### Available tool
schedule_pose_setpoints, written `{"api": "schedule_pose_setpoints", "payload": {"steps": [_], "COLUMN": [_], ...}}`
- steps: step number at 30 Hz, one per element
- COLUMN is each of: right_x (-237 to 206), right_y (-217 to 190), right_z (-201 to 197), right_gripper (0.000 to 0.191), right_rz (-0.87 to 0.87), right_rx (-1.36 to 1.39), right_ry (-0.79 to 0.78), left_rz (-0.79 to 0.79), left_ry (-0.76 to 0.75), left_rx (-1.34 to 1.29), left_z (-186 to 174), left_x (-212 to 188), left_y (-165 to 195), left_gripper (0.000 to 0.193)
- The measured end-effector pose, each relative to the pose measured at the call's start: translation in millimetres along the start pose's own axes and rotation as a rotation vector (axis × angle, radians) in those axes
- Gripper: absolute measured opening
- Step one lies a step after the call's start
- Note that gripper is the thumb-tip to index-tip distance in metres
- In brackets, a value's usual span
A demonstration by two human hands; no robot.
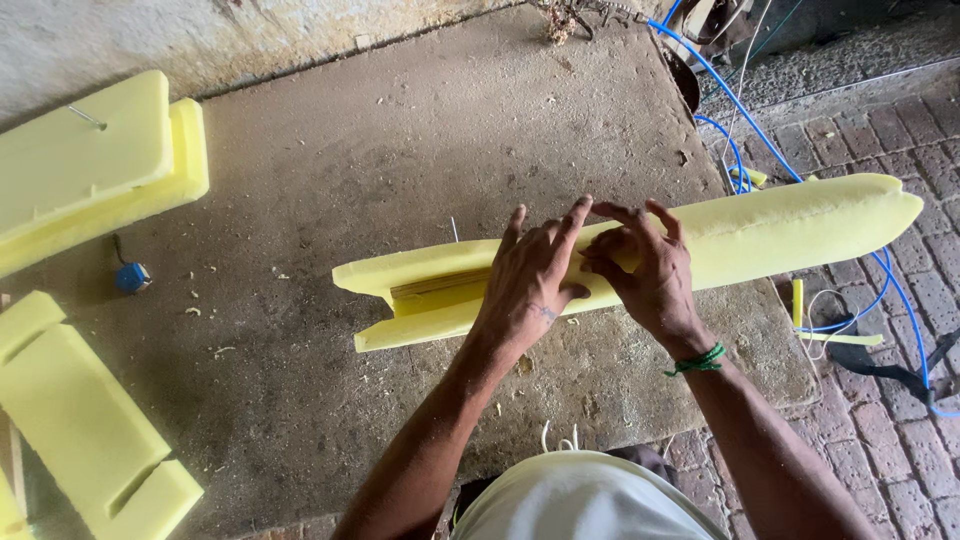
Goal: The person uses both hands to press, smooth, and shape a long yellow foam piece on a workbench. They repeatedly rub the surface and edges, flip the piece over, and continue smoothing the opposite side. Foam shavings and other cut pieces are visible on the bench and floor.
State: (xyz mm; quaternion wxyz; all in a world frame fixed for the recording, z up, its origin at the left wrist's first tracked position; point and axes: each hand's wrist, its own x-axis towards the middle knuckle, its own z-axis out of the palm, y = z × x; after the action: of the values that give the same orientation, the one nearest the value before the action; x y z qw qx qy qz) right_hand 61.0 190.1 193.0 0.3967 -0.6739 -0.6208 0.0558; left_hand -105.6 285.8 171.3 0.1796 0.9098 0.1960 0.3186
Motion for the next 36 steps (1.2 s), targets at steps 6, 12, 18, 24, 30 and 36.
{"api": "schedule_pose_setpoints", "payload": {"steps": [6,12,18,24,30,36], "right_x": [0.1,1.8,4.3,1.5,2.0,1.9], "right_y": [2.0,-6.5,-8.5,-9.8,-20.0,-17.0], "right_z": [0.1,-5.5,9.2,3.7,13.5,26.9], "right_gripper": [0.058,0.085,0.051,0.074,0.087,0.054], "right_rz": [0.008,-0.072,-0.028,0.044,-0.003,0.102], "right_rx": [0.002,0.020,-0.036,0.122,-0.006,0.046], "right_ry": [-0.008,-0.002,0.015,-0.019,-0.003,0.032], "left_rz": [0.017,-0.062,-0.006,-0.025,0.003,-0.039], "left_ry": [-0.093,-0.057,0.023,0.005,0.029,-0.026], "left_rx": [0.117,0.035,0.002,-0.002,-0.027,-0.029], "left_z": [-35.0,-25.1,-19.9,-22.0,-23.2,-29.4], "left_x": [-14.2,-16.8,-19.6,-18.0,-17.1,-17.8], "left_y": [-8.9,-12.6,-17.0,-16.5,-16.0,-10.7], "left_gripper": [0.115,0.103,0.099,0.097,0.105,0.117]}}
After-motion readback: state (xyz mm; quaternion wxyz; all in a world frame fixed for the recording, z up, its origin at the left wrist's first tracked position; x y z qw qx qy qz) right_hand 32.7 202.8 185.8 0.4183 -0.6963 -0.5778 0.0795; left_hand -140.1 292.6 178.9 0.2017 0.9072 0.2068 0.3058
